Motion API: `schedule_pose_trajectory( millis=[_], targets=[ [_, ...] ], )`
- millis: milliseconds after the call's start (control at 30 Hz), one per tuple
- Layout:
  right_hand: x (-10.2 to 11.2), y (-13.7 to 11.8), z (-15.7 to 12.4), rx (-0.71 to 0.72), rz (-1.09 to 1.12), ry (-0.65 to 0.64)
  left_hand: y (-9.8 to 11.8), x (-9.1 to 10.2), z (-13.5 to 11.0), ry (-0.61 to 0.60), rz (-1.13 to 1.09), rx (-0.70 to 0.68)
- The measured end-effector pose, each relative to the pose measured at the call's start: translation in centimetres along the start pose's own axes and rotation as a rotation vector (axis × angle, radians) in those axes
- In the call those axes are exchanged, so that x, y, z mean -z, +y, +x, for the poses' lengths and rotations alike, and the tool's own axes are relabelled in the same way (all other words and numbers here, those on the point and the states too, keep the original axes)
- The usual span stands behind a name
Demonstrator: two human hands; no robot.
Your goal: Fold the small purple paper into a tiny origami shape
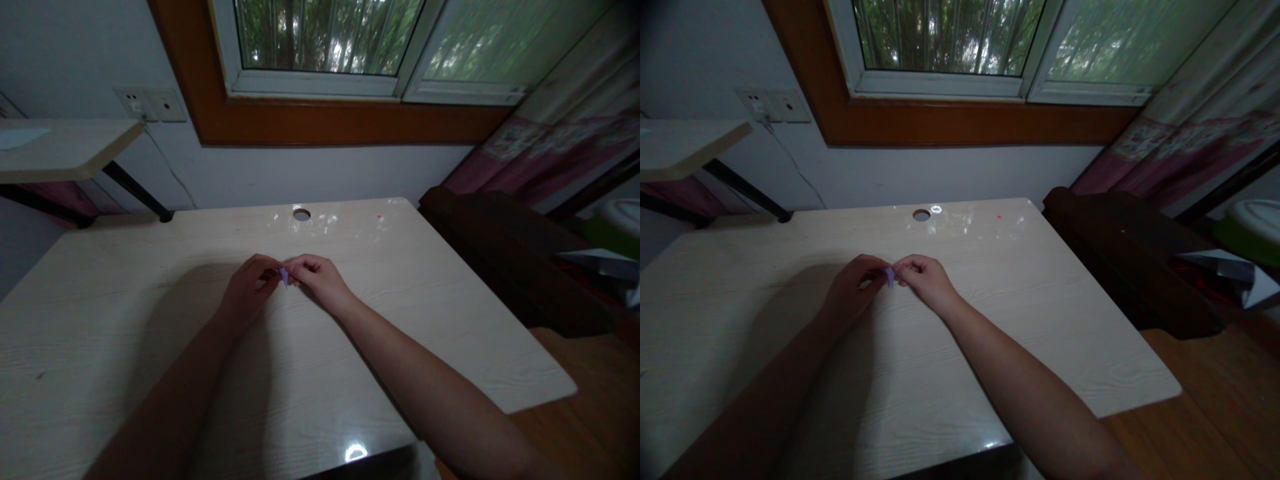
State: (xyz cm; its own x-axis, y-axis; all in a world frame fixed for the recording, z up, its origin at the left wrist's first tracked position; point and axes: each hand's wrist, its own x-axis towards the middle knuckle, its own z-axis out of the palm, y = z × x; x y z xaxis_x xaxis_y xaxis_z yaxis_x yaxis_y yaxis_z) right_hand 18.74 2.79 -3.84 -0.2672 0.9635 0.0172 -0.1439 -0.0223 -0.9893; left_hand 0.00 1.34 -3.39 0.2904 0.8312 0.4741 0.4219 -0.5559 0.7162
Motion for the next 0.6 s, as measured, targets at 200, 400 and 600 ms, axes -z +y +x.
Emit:
schedule_pose_trajectory(
  millis=[200, 400, 600],
  targets=[
    [0.17, 0.50, 0.10, 0.028, -0.002, -0.027, -0.41, -0.06, -0.02, 0.051, 0.021, 0.014],
    [0.17, 0.36, 0.04, 0.041, -0.007, -0.037, -0.25, 0.09, -0.05, 0.049, 0.004, 0.164],
    [-0.06, 0.63, 0.07, 0.070, -0.045, 0.017, -0.03, 0.27, 0.17, 0.084, -0.157, 0.344]
  ],
)
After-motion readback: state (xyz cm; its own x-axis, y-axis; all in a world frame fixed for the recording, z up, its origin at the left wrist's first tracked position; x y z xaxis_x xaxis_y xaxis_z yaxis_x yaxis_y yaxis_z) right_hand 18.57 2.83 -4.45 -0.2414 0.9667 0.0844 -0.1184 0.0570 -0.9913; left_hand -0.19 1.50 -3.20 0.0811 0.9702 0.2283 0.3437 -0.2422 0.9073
